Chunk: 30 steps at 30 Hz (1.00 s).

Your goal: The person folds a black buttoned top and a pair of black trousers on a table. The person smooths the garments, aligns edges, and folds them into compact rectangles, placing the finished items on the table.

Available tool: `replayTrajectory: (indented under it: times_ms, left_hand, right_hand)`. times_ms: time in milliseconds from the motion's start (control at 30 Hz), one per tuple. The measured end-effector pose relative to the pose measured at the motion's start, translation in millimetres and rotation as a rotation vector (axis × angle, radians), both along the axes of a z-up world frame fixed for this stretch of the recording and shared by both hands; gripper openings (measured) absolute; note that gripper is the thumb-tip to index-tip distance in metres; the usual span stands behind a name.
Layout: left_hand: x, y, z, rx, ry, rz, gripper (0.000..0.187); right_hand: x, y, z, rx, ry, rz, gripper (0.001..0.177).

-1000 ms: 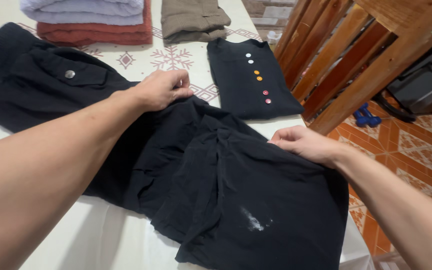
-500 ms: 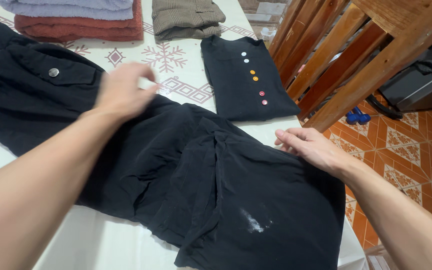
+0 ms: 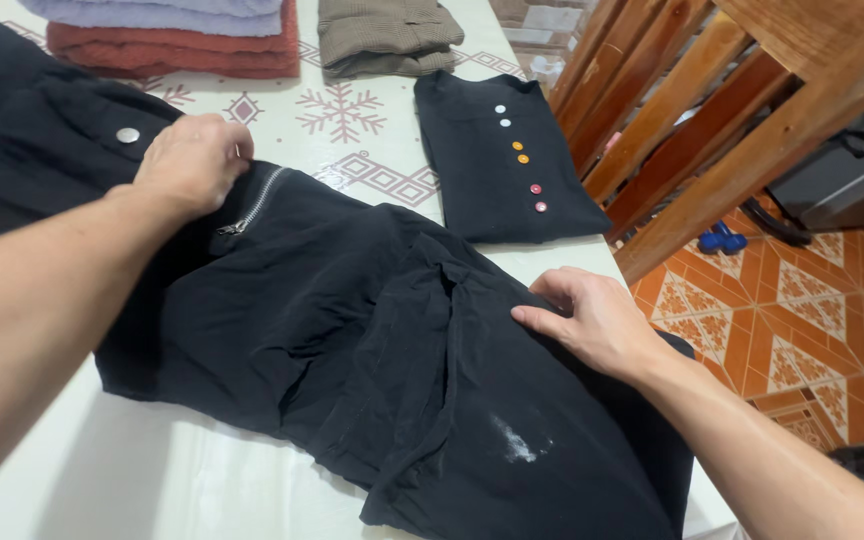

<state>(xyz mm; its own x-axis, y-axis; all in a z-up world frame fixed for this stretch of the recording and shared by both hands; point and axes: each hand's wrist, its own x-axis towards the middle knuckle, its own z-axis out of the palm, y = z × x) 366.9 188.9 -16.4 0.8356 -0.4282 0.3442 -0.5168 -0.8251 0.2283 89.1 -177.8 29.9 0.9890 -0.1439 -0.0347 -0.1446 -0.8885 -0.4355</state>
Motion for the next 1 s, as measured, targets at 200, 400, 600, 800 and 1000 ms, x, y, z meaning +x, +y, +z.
replayTrajectory:
  times_ms: [200, 400, 600, 800, 1000]
  left_hand:
    - [-86, -62, 30, -0.373, -0.058, 0.129, 0.022]
    - [-251, -108, 42, -0.437, 0.583, 0.061, 0.081]
    - [-312, -123, 52, -0.423, 0.688, 0.221, 0.084]
    - [-319, -137, 58, -0.277, 0.349, -0.035, 0.02]
    - [-253, -91, 118, -0.254, 0.24, -0.064, 0.037]
  right_hand:
    - [-7, -12, 2, -0.076, 0.084, -0.033, 0.042]
    - [-1, -26, 7, -0.005, 0.141, -0.068, 0.047]
    - [-8, -55, 0, 0.246, 0.105, 0.005, 0.041]
    - [-15, -89, 11, 0.018, 0.32, 0.1, 0.054]
    - [-26, -100, 30, 0.479, 0.143, 0.17, 0.059]
